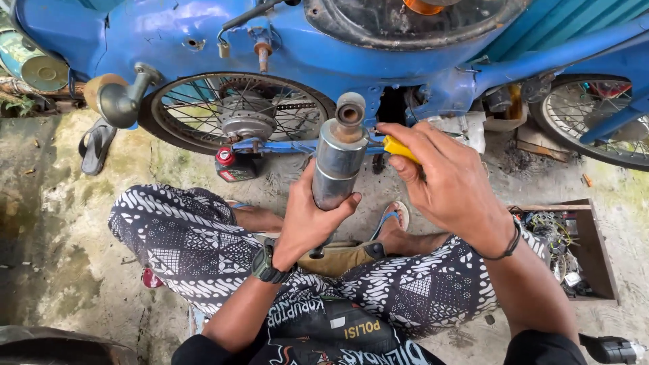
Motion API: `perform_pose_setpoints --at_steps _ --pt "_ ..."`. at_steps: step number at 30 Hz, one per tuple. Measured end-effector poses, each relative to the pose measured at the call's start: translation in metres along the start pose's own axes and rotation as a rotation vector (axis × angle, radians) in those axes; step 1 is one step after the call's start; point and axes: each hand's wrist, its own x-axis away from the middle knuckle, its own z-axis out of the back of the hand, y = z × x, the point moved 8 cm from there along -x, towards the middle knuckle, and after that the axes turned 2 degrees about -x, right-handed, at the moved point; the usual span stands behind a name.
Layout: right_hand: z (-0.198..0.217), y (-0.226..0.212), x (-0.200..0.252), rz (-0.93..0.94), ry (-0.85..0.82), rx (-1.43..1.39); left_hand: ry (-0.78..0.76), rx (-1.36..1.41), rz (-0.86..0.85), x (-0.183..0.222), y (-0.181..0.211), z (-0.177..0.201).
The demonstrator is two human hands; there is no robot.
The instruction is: Cleaning a motorcycle shock absorber by scraping the surface with a small hand tool to remove dirt or old paint.
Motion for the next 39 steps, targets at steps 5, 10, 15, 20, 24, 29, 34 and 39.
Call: perform_pose_setpoints --at_steps 5,10,15,20,24,29,34,39 --pt "0.0 0.002 0.006 -0.01 0.051 0.146 0.027 -0.022 -0.028 0.002 0.013 -0.003" --pt "0.001 -0.001 0.004 0.017 0.074 0.132 0.035 -0.008 -0.034 0.002 0.009 -0.003" --pt "0.003 0.007 0.004 -0.029 0.069 0.006 0.036 -0.006 -0.01 -0.005 -0.001 -0.001" --pt "-0.007 0.032 0.016 -0.093 0.053 -0.144 0.128 0.258 0.034 -0.01 -0.031 0.004" --pt "-0.018 0.026 0.025 -0.201 0.017 -0.241 0.177 0.769 -0.143 -0.032 -0.003 0.016" --pt "-0.05 0.041 0.064 -0.421 0.07 -0.466 0.339 1.021 -0.124 -0.045 -0.003 0.041" --pt "-0.067 0.037 0.085 -0.484 0.294 -0.7 0.469 1.117 -0.136 -0.042 -0.001 0.054" --pt "-0.075 0.043 0.084 -0.396 0.486 -0.828 0.584 1.178 -0.129 -0.034 -0.003 0.062"
